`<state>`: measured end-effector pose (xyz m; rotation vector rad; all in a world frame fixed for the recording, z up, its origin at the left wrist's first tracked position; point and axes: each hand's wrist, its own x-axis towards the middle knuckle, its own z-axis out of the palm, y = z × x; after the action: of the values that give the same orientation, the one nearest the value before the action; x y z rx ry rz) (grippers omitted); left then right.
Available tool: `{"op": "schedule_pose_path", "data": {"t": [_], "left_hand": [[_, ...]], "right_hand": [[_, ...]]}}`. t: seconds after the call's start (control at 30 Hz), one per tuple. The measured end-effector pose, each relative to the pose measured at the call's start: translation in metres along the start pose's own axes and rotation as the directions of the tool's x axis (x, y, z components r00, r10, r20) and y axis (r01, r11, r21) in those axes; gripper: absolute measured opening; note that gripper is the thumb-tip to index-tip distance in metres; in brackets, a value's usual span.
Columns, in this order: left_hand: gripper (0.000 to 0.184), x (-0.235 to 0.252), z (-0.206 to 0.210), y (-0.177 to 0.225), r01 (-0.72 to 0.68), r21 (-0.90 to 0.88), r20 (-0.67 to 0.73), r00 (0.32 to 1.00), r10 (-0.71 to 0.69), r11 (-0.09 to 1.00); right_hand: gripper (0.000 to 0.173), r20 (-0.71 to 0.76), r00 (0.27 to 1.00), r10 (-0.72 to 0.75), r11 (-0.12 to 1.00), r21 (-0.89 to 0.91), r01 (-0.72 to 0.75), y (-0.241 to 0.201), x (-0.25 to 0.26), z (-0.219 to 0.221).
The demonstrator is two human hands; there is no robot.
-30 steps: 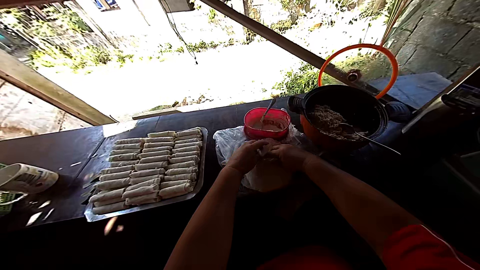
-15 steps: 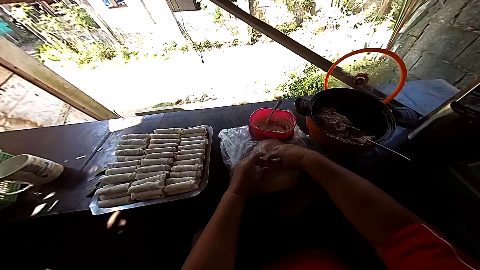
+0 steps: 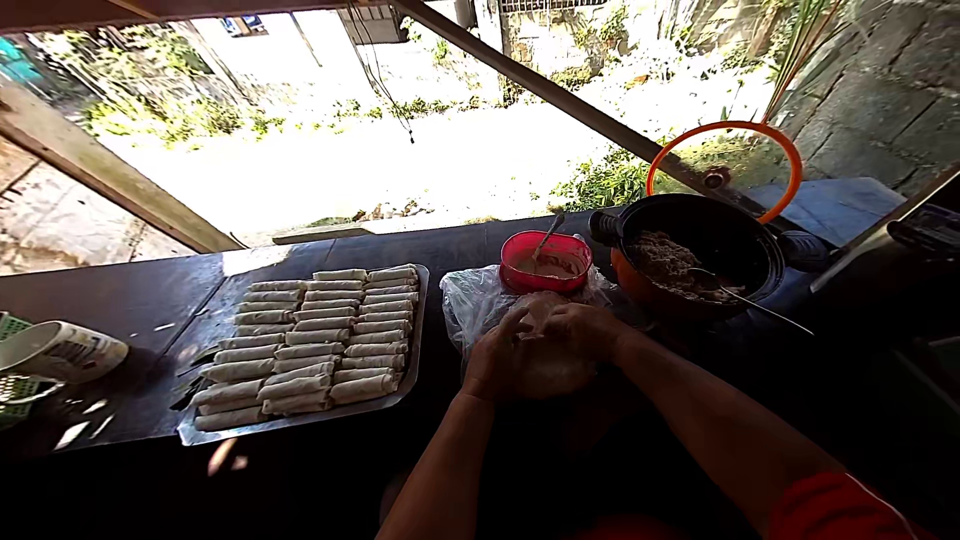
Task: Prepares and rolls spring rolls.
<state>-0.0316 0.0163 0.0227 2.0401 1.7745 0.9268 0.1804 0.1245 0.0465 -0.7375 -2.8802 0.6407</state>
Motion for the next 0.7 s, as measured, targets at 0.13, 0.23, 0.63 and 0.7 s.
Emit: {"op": "schedule_pose_path", "data": {"t": [0.13, 0.23, 0.63, 0.7], "left_hand": [[0.048, 0.003, 0.001, 0.001, -0.083, 0.099, -0.008, 0.996, 0.085, 0.992], [0.048, 0.005, 0.001, -0.001, -0.074, 0.100, -0.004, 0.997, 0.075, 0.992], [0.048, 0.001, 0.009, -0.004, -0.042, 0.033, -0.042, 0.998, 0.043, 0.999], [0.048, 0.001, 0.010, -0.005, -0.033, 0.028, -0.031, 0.999, 0.034, 0.999]], "right_hand": [[0.027, 0.023, 0.999, 0.031, 0.999, 0.010, -0.032, -0.001, 0.004, -0.002], [0.027, -0.009, 0.998, 0.066, 0.998, 0.013, -0.065, -0.004, 0.002, -0.002], [0.036, -0.062, 0.969, 0.238, 0.970, 0.076, -0.233, 0.007, 0.002, -0.016], [0.033, 0.064, 0.962, 0.267, 0.964, -0.029, -0.265, -0.001, 0.012, -0.025]]}}
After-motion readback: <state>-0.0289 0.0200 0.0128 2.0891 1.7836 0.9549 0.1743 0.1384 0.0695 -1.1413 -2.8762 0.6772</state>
